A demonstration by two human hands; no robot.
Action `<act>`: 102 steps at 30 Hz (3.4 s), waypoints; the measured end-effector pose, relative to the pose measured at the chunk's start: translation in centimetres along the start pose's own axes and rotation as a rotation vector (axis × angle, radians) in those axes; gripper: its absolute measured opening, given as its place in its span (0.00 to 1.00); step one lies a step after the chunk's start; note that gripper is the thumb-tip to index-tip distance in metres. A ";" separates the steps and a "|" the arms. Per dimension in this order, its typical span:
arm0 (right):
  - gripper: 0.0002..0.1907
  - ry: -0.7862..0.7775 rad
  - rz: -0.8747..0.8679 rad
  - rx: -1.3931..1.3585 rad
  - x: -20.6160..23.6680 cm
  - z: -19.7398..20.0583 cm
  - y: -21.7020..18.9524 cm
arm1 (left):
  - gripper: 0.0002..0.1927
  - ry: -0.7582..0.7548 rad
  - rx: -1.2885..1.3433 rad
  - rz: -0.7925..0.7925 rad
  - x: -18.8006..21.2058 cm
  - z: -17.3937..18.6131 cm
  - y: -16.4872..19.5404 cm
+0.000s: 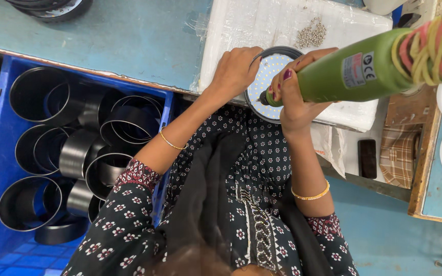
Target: The person uses a green electric screwdriver to fasten screws into the rim of a circular LED light module. They repeatedly pick up screws, align them, and drive them in while holding the module steady. Completed units are stacked nearby.
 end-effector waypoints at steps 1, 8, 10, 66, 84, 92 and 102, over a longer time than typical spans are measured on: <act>0.12 0.004 0.002 0.004 -0.1 0.0 -0.1 | 0.08 -0.002 -0.002 -0.001 0.0 0.0 0.0; 0.13 0.045 -0.006 -0.034 -0.5 0.3 -0.3 | 0.09 -0.023 0.052 0.035 0.0 0.2 -0.2; 0.12 0.079 -0.029 -0.015 -0.9 0.8 -0.2 | 0.09 -0.012 0.075 0.029 -0.1 0.4 -0.4; 0.40 0.121 -0.105 -0.183 -4.3 4.6 3.6 | 0.11 0.010 0.133 0.282 -4.6 -2.8 -3.4; 0.41 0.050 -0.155 -0.223 -1.9 4.5 5.0 | 0.04 -0.274 0.509 -0.424 -12.0 -9.0 -2.7; 0.42 0.046 -0.123 -0.267 -1.5 4.4 4.7 | 0.05 -0.240 0.518 -0.383 -11.9 -9.3 -2.6; 0.45 0.033 -0.208 -0.307 -2.7 4.2 5.8 | 0.05 -0.226 0.453 -0.411 -11.6 -7.9 -1.4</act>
Point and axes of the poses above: each hand's wrist, its own x-axis away from the middle knuckle, its own z-axis out of the back of the hand, y = z × x, the point moved 6 cm from there along -x, towards the middle knuckle, and after that the axes turned 7 degrees about x, right-handed, at the moved point
